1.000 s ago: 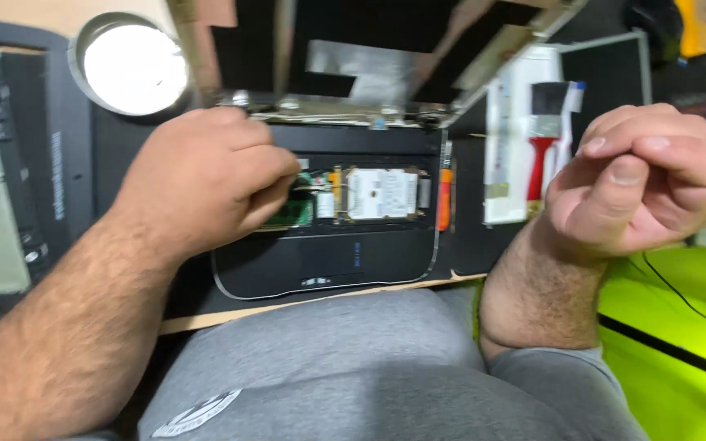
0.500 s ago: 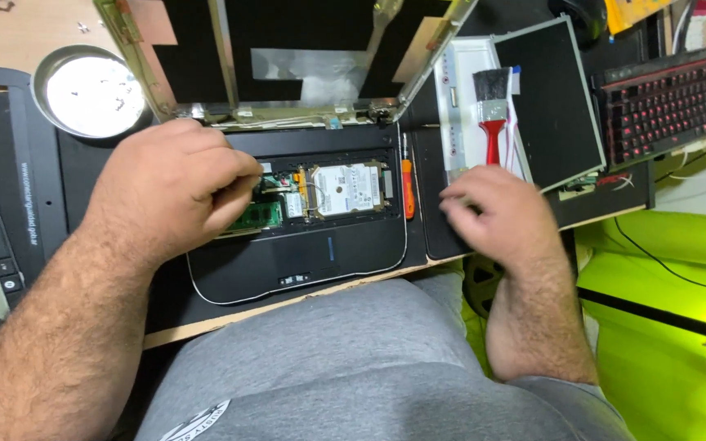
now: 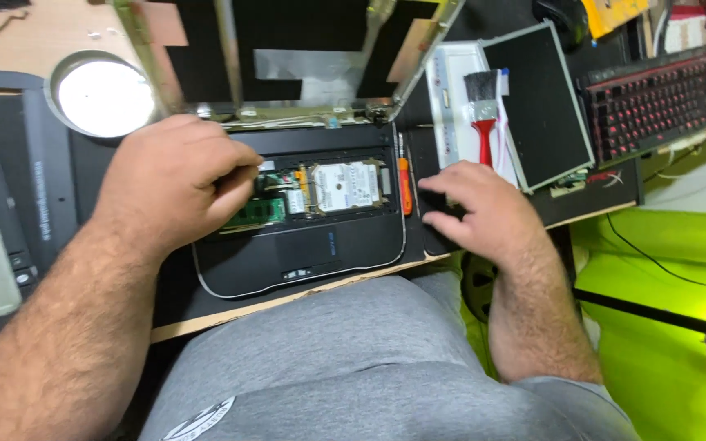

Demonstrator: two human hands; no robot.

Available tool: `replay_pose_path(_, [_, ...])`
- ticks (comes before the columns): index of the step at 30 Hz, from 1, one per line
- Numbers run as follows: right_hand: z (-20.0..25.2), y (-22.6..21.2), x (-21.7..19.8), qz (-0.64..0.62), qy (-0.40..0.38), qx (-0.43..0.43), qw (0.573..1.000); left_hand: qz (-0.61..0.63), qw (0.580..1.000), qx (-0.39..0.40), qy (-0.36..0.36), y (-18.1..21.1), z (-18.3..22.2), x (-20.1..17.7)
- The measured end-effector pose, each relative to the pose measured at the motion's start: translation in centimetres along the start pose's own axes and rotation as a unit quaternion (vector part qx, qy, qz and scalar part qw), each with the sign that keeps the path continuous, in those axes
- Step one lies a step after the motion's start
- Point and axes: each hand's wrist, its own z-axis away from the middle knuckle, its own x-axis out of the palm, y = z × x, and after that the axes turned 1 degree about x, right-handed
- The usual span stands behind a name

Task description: Installing a hard drive into a laptop, connecting internal cables, and securing it with screws.

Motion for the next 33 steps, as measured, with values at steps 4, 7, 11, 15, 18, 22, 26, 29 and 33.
replay_pose_path(4, [-1.7, 2.8, 3.2, 0.006, 0.059, -0.158, 0.986, -0.012, 0.999, -0.015, -0.026, 0.5, -0.1, 0.2])
replay_pose_path(7, [-2.3, 3.4, 3.8, 0.005, 0.145, -0.198, 0.969, 0.015, 0.987, 0.070, 0.143, 0.1, 0.3, 1.7])
replay_pose_path(11, [-2.5, 3.1, 3.7, 0.026, 0.122, -0.141, 0.982, 0.042, 0.987, 0.090, 0.127, 0.4, 0.3, 2.1])
replay_pose_path(15, [-1.5, -2.4, 0.3, 0.028, -0.010, 0.071, 0.997, 0.044, 0.993, 0.102, 0.042, 0.9, 0.3, 2.1])
replay_pose_path(18, [-0.8, -2.0, 0.1, -0.018, 0.058, 0.057, 0.997, 0.045, 0.991, 0.118, 0.034, 0.8, 0.4, 2.8])
replay_pose_path(22, [-0.2, 1.8, 1.2, -0.064, 0.262, -0.117, 0.956, 0.049, 0.994, 0.098, 0.009, 1.1, 0.1, 1.7])
replay_pose_path(26, [-1.3, 3.4, 2.2, -0.190, 0.444, -0.213, 0.850, 0.041, 0.999, 0.033, 0.013, 0.6, 0.2, 1.1])
replay_pose_path(29, [-3.2, 3.1, 2.8, -0.314, 0.495, -0.284, 0.759, 0.039, 0.999, 0.035, 0.009, 0.8, 0.0, 1.0])
replay_pose_path(33, [-6.0, -0.9, 2.0, -0.405, 0.467, -0.416, 0.667, 0.035, 0.997, 0.073, 0.014, 1.1, 0.2, 2.5])
